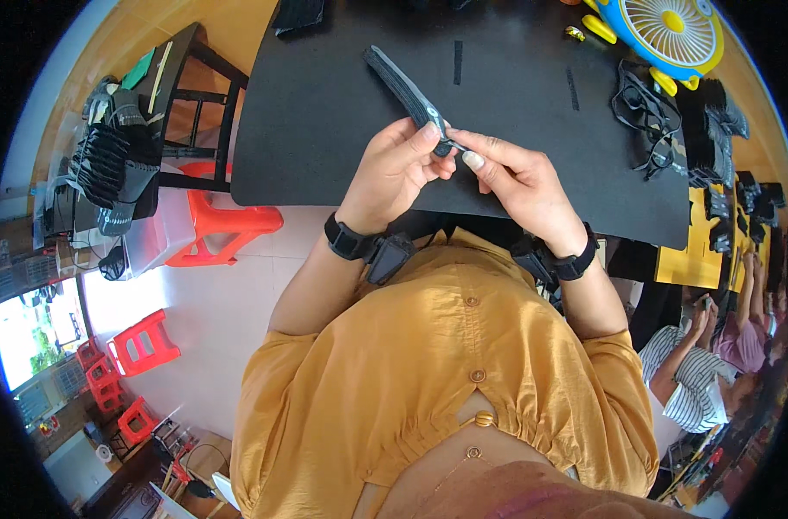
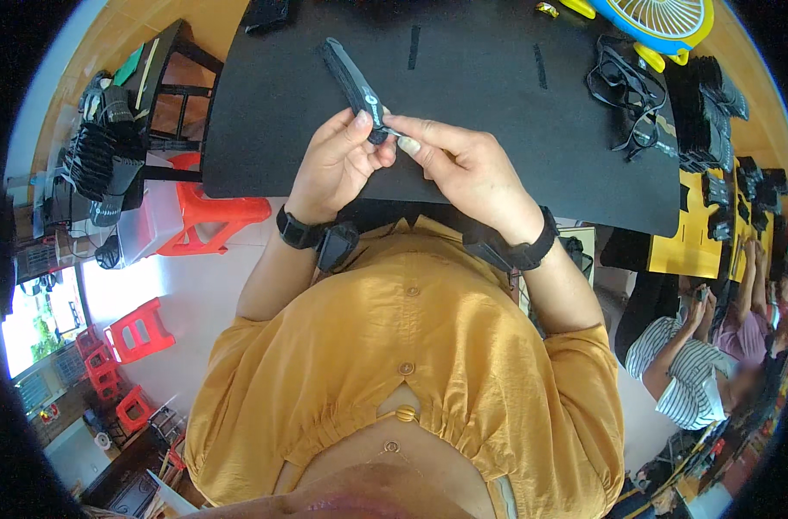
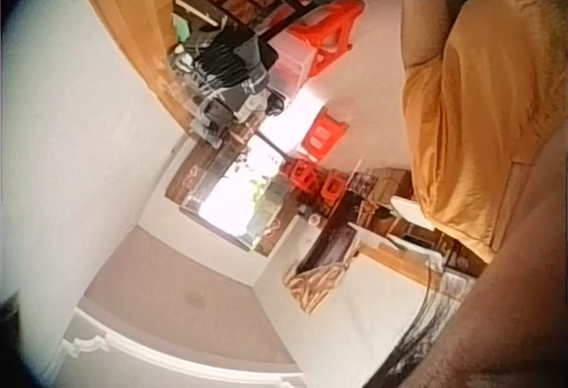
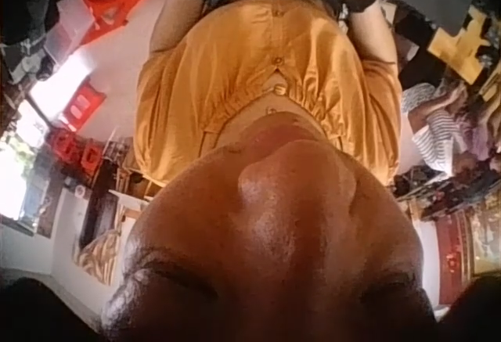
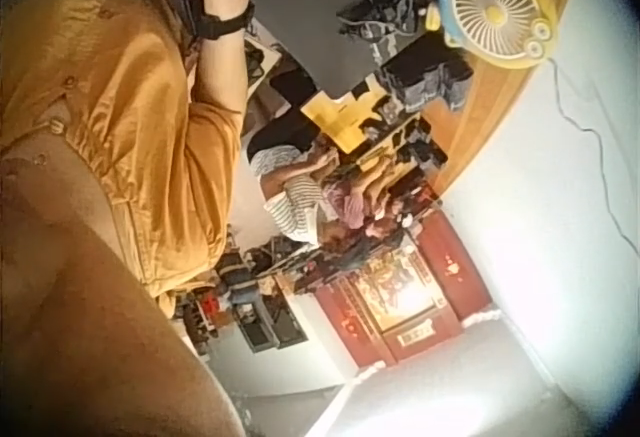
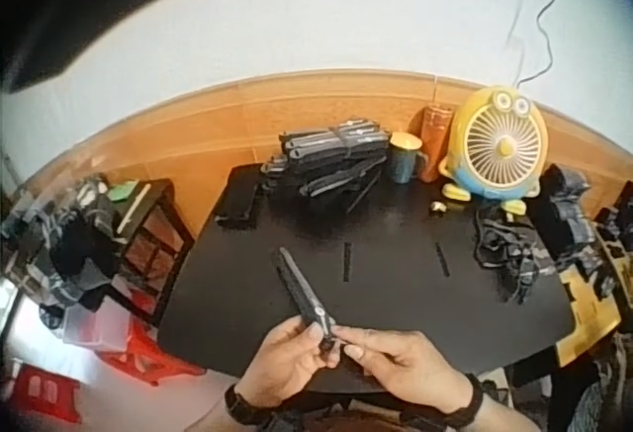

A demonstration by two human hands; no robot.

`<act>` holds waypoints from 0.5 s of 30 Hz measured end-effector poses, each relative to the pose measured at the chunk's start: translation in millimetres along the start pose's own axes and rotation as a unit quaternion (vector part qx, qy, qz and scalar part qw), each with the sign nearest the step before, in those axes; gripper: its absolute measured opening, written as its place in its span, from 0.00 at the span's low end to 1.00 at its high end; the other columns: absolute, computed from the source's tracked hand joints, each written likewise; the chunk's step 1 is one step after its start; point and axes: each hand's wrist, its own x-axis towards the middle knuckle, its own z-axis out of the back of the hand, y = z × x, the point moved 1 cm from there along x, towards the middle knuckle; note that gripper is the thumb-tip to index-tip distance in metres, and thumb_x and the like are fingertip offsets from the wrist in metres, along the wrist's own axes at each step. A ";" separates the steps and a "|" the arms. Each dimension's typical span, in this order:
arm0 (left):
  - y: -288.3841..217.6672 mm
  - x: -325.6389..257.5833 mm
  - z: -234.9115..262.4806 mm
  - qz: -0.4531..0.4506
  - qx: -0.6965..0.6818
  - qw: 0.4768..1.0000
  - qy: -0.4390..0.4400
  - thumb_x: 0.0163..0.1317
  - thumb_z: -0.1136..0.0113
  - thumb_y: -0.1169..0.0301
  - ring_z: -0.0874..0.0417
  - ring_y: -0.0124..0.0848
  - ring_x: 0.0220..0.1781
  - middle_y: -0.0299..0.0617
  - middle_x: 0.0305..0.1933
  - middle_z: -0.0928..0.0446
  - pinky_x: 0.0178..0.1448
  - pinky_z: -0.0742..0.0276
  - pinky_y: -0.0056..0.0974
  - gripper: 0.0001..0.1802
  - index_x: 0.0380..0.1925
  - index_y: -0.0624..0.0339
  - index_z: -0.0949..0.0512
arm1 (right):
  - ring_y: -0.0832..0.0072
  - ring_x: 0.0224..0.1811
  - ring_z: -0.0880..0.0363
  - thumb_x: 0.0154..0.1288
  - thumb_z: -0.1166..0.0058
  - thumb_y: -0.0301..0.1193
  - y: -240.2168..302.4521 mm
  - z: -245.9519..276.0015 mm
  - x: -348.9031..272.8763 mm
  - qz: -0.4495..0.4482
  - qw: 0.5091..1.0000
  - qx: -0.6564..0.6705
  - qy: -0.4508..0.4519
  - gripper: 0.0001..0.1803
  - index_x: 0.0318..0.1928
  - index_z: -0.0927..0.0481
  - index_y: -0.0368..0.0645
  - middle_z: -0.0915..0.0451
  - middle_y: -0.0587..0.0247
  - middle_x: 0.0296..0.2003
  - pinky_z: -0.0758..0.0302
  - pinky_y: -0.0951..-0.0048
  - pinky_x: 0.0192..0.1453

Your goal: Assembling small plastic straps and hardware components at a workstation.

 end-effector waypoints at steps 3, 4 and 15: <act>-1.9 0.6 -4.3 0.016 -0.008 1.000 -0.013 0.75 0.51 0.66 0.21 0.29 0.39 0.40 0.40 0.22 0.47 0.23 0.35 0.12 0.49 0.63 0.25 | 0.71 0.34 0.17 0.71 0.46 0.28 0.4 -0.4 -1.1 0.004 1.000 -0.011 -0.014 0.18 0.60 0.19 0.55 0.14 0.59 0.43 0.22 0.74 0.40; -1.9 1.0 -3.9 0.016 -0.008 1.000 -0.013 0.75 0.51 0.66 0.21 0.29 0.39 0.40 0.40 0.22 0.47 0.23 0.35 0.12 0.49 0.63 0.25 | 0.71 0.34 0.17 0.71 0.46 0.28 0.1 -0.8 -1.0 0.004 1.000 -0.011 -0.013 0.18 0.60 0.19 0.55 0.14 0.59 0.43 0.22 0.74 0.40; 2.7 -1.3 -13.4 0.000 0.113 0.993 -0.043 0.74 0.48 0.60 0.19 0.27 0.33 0.40 0.34 0.21 0.39 0.23 0.30 0.17 0.43 0.66 0.25 | 0.68 0.41 0.15 0.66 0.49 0.19 5.4 -0.8 -6.7 0.012 0.996 -0.074 -0.046 0.22 0.58 0.19 0.54 0.15 0.61 0.46 0.20 0.72 0.43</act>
